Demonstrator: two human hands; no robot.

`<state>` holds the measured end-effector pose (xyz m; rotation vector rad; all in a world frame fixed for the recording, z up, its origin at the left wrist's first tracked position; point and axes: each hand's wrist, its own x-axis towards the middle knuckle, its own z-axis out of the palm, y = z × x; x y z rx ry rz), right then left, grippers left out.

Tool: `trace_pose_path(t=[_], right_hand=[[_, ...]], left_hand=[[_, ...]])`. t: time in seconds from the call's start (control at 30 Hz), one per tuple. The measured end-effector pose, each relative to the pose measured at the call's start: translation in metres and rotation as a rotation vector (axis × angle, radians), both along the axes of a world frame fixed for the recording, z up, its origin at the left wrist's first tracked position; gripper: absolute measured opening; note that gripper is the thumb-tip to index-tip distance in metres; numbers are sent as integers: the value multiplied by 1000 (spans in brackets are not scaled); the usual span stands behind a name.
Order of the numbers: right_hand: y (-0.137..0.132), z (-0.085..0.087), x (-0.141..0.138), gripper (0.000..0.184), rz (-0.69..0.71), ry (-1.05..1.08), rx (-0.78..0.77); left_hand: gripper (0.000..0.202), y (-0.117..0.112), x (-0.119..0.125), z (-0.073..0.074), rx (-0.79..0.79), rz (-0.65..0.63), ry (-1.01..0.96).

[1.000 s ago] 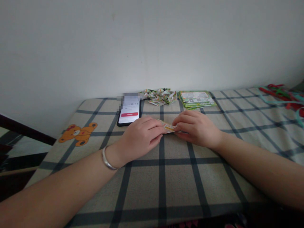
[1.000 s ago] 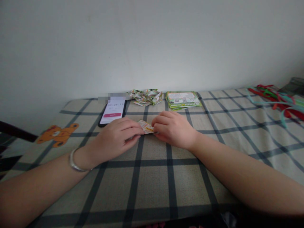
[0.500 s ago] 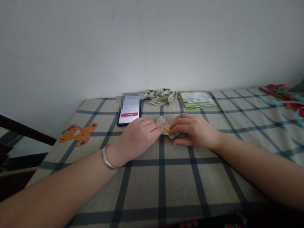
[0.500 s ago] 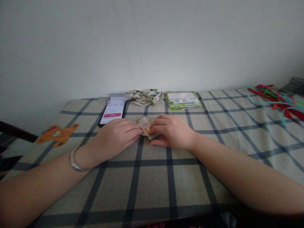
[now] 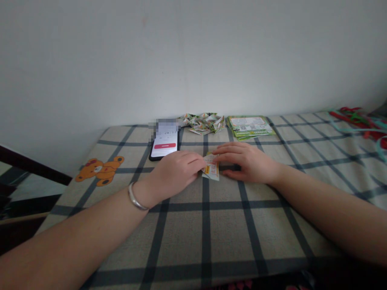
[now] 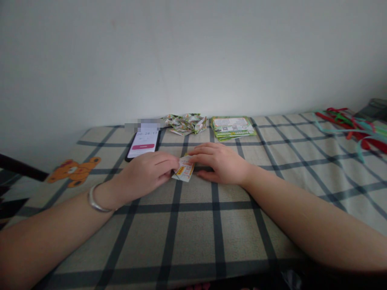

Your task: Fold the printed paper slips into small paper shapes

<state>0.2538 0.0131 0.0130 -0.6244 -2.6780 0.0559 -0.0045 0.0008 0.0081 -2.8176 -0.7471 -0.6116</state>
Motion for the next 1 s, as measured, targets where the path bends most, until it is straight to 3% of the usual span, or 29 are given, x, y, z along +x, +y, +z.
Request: trace_pose_path(t=[0.27,0.57,0.83,1.0], right_hand=[[3,-7,0,26,46,-18,19],[-6,-2,-4,22,79,-73,86],[-18,2,-11,22,-54,-174,210],[-22,4,-15,22,-118,-198,170]], left_hand=[[18,1,0,-4,-152,-33,27],[21,4,1,-3,-31,-97,-21],[24,-5,3,7,-141,-120,-12],[37,-7,5,9,-127,-50,74]])
